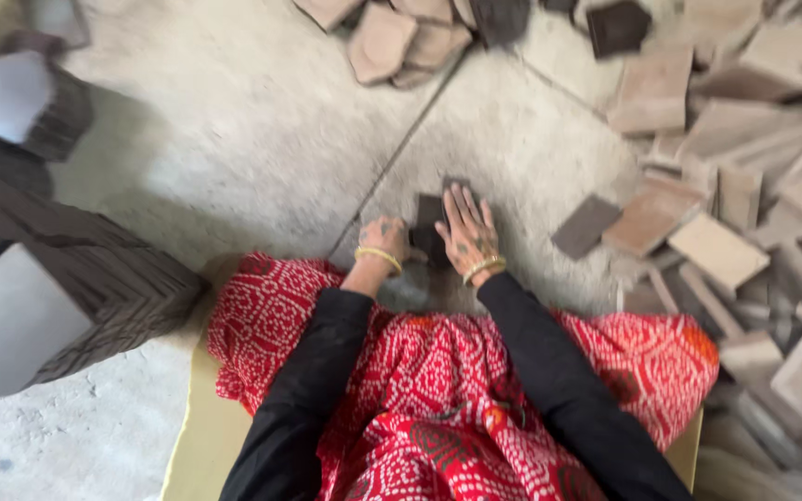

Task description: The person sits on the floor and smooths small dark cut pieces by rubbing them against the concrete floor and against each other, then places the finished pieces onto a growing pile. They pick up new pieces one at a time and repeat the rubbing motion.

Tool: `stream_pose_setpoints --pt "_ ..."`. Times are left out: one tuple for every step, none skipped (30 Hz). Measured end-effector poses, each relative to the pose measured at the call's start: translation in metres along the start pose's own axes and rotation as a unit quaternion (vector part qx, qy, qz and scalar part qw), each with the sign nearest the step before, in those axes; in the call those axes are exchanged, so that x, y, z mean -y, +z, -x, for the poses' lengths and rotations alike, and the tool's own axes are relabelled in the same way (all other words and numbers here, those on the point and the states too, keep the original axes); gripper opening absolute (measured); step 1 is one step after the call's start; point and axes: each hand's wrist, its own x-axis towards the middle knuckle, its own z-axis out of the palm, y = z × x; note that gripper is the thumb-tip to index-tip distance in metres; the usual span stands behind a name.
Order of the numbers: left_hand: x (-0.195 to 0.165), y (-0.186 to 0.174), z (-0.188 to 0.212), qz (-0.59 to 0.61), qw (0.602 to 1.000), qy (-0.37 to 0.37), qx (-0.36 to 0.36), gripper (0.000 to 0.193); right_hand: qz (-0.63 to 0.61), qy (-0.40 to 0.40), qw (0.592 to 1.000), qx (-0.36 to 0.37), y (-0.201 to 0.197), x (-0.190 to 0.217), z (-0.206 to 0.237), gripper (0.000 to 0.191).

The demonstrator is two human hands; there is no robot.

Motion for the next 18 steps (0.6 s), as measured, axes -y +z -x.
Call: stream_pose_setpoints --pt "0.000 0.001 -0.003 -0.003 0.998 -0.021 0.067 0.078 -0.009 0.005 1.000 -0.018 0.001 0.003 0.001 0.063" --pt "0.001 0.004 -0.004 -0.008 0.989 -0.044 0.138 0.073 -0.020 0.011 0.999 -0.033 0.002 0.008 0.000 0.063" --pt "0.001 0.008 0.000 -0.030 0.991 -0.025 0.132 0.062 -0.028 0.019 0.998 -0.046 0.004 0.015 0.001 0.063" --pt "0.002 0.009 -0.003 -0.052 0.992 -0.002 0.113 0.051 -0.027 0.003 0.999 -0.030 0.006 0.021 -0.001 0.063" --pt "0.003 0.009 -0.005 -0.074 0.994 0.019 0.084 0.041 -0.025 -0.019 0.999 -0.020 0.007 0.025 -0.001 0.064" --pt "0.004 0.007 -0.005 -0.073 0.995 0.025 0.067 0.041 -0.025 -0.043 0.999 -0.004 0.007 0.029 -0.002 0.065" --pt "0.004 0.006 -0.005 -0.069 0.996 0.027 0.057 0.040 -0.001 -0.051 0.999 0.009 0.005 0.031 -0.001 0.066" --pt "0.004 0.004 -0.002 -0.065 0.997 0.025 0.045 0.040 0.020 -0.063 0.998 0.023 0.002 0.031 0.001 0.066" --pt "0.004 0.002 -0.001 -0.047 0.996 0.017 0.074 0.043 0.044 -0.076 0.996 0.033 0.000 0.028 0.003 0.067" --pt "0.004 0.000 -0.002 -0.029 0.994 0.010 0.101 0.048 0.025 -0.041 0.999 0.022 -0.002 0.024 0.007 0.066" --pt "0.004 -0.002 0.000 -0.010 0.992 0.002 0.129 0.053 0.005 -0.007 1.000 0.013 -0.006 0.020 0.012 0.065" --pt "0.000 -0.004 0.000 -0.030 0.990 -0.004 0.135 0.056 -0.011 0.026 1.000 0.000 -0.009 0.015 0.017 0.065" --pt "-0.004 -0.006 -0.003 -0.052 0.989 -0.008 0.137 0.059 -0.011 0.025 1.000 -0.009 -0.011 0.012 0.020 0.066" --pt "-0.008 -0.008 -0.003 -0.073 0.987 -0.011 0.145 0.062 -0.011 0.027 0.999 -0.014 -0.012 0.010 0.023 0.067" --pt "-0.011 -0.007 -0.001 -0.074 0.986 -0.002 0.148 0.063 -0.013 0.030 0.999 -0.011 -0.012 0.009 0.024 0.068" --pt "-0.012 -0.008 -0.001 -0.075 0.986 0.005 0.147 0.064 -0.013 0.024 1.000 -0.001 -0.011 0.008 0.024 0.068" --pt "-0.013 -0.010 -0.004 -0.081 0.987 0.016 0.139 0.064 -0.012 0.018 1.000 0.000 -0.009 0.009 0.024 0.068" --pt "-0.013 -0.011 -0.005 -0.082 0.985 0.013 0.149 0.063 -0.011 0.015 1.000 -0.003 -0.008 0.010 0.023 0.069"
